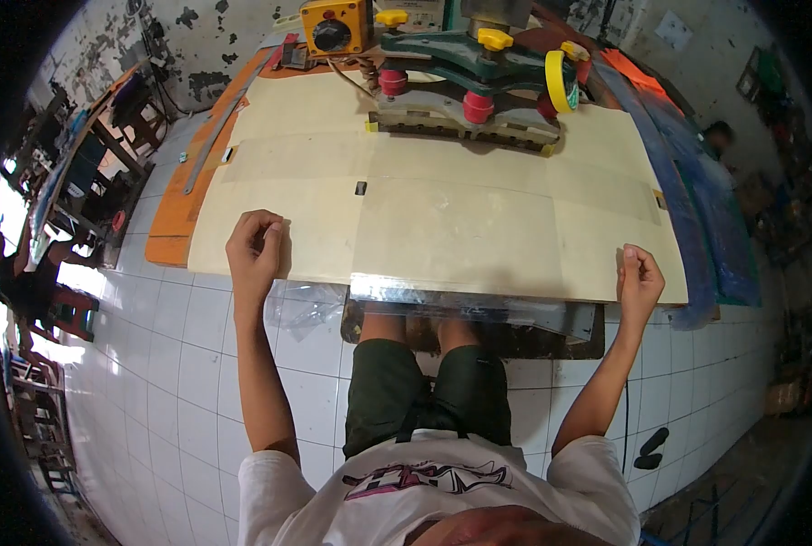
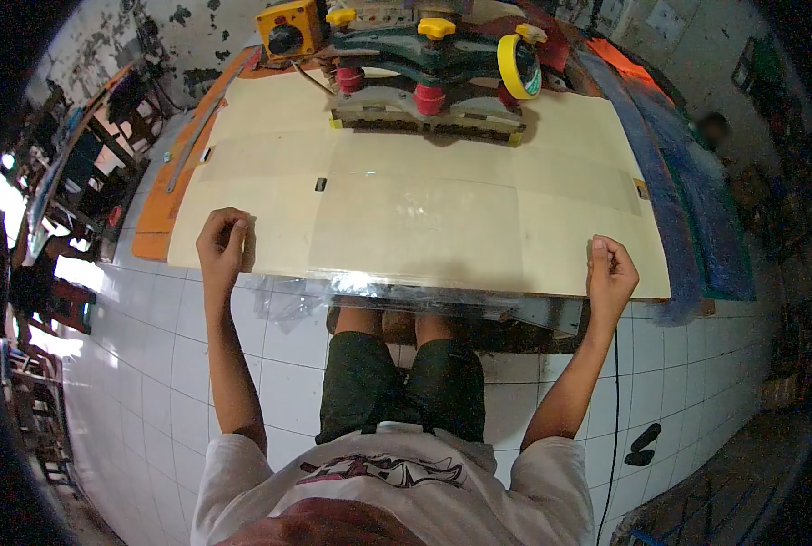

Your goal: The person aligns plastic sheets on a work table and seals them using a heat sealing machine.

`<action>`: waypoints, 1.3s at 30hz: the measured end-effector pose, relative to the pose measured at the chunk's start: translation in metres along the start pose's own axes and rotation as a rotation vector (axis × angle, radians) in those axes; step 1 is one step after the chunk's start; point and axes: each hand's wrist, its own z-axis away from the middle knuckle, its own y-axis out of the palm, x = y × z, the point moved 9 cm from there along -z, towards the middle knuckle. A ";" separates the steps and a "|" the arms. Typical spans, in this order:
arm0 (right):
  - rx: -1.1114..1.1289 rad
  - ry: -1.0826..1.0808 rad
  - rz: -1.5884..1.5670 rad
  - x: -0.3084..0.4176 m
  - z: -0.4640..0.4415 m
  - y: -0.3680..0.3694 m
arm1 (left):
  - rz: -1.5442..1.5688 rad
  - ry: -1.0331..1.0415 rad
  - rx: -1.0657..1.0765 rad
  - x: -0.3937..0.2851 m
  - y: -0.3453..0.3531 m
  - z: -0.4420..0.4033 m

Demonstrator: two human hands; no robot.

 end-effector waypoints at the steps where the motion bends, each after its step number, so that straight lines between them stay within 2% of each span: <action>1: 0.000 0.003 0.002 0.001 0.000 0.000 | 0.008 0.000 0.002 0.001 0.000 0.000; 27: 0.006 -0.003 0.046 -0.002 -0.003 -0.001 | 0.010 -0.048 0.014 -0.001 0.000 0.000; 30: 0.042 0.001 0.063 0.001 -0.005 -0.001 | 0.019 -0.007 -0.001 0.000 -0.002 0.004; 32: 0.160 0.131 0.109 -0.001 -0.015 0.005 | 0.030 -0.014 0.012 0.004 -0.001 0.001; 33: 0.153 0.122 0.105 0.003 -0.024 0.003 | 0.034 -0.004 0.008 0.003 0.000 -0.003; 35: 0.086 -0.088 0.446 0.023 -0.048 -0.008 | 0.012 0.004 0.012 -0.003 -0.001 0.001; 36: 0.126 -0.051 0.645 0.024 -0.064 -0.012 | 0.014 0.001 0.012 -0.005 -0.001 0.001; 37: 0.129 -0.049 0.650 0.018 -0.078 -0.015 | 0.033 -0.006 0.012 -0.006 -0.001 0.002; 39: 0.048 -0.033 1.070 0.007 -0.107 -0.025 | 0.059 -0.016 0.011 -0.004 0.000 0.002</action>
